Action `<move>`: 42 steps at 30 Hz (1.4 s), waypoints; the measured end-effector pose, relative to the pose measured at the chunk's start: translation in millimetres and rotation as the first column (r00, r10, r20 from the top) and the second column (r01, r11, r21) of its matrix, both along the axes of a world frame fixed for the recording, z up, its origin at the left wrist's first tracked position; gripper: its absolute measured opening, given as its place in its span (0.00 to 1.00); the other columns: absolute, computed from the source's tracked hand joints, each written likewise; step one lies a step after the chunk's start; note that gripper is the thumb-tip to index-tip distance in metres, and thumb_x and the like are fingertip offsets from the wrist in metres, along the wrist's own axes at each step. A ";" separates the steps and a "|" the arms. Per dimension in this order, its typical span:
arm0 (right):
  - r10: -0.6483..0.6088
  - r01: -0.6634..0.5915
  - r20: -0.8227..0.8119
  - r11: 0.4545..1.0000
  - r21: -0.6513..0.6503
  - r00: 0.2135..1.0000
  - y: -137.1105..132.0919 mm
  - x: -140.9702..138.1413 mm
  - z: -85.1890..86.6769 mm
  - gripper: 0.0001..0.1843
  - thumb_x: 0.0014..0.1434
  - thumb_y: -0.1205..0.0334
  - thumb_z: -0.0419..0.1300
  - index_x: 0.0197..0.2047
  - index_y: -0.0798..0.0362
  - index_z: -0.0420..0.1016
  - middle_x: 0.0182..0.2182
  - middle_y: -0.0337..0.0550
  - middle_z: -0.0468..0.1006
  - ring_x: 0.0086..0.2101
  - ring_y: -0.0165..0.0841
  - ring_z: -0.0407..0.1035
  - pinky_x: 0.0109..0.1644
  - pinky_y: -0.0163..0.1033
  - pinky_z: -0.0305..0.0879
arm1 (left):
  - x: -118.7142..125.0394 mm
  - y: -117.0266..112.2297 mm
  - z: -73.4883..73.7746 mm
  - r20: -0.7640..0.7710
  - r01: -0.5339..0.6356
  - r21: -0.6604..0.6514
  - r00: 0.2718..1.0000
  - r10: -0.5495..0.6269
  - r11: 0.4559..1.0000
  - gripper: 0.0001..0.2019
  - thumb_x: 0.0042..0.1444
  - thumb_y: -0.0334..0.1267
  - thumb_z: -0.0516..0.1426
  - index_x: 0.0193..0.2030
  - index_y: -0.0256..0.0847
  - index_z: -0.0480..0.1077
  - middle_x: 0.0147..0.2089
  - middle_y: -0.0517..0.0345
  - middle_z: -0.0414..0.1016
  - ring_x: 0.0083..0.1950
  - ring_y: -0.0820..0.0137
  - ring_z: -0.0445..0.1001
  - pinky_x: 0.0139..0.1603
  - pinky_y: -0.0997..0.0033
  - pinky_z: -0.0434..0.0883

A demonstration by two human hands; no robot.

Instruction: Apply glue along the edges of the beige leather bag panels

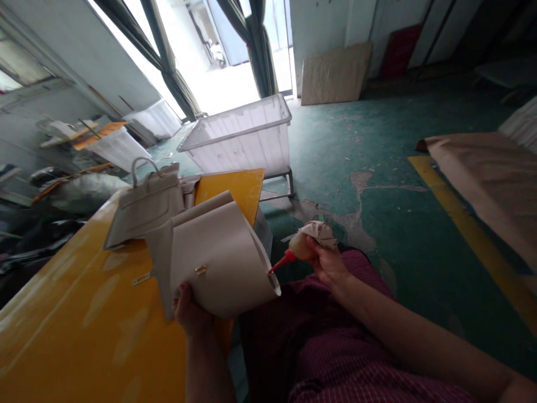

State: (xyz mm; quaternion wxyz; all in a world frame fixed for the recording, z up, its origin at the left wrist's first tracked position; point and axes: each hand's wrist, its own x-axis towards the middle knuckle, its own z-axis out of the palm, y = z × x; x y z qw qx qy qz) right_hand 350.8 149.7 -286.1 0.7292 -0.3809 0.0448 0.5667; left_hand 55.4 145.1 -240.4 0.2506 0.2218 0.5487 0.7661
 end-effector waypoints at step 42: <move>-0.004 -0.027 0.131 0.972 0.234 0.991 2.4 1.5 -6.9 0.38 0.28 0.61 0.82 0.45 0.45 0.77 0.41 0.36 0.83 0.39 0.35 0.74 0.46 0.40 0.73 | 0.9 0.0 1.6 -0.069 0.085 -0.036 0.994 -0.087 0.996 0.22 0.40 0.53 0.71 0.37 0.42 0.75 0.40 0.58 0.74 0.41 0.64 0.70 0.42 0.62 0.71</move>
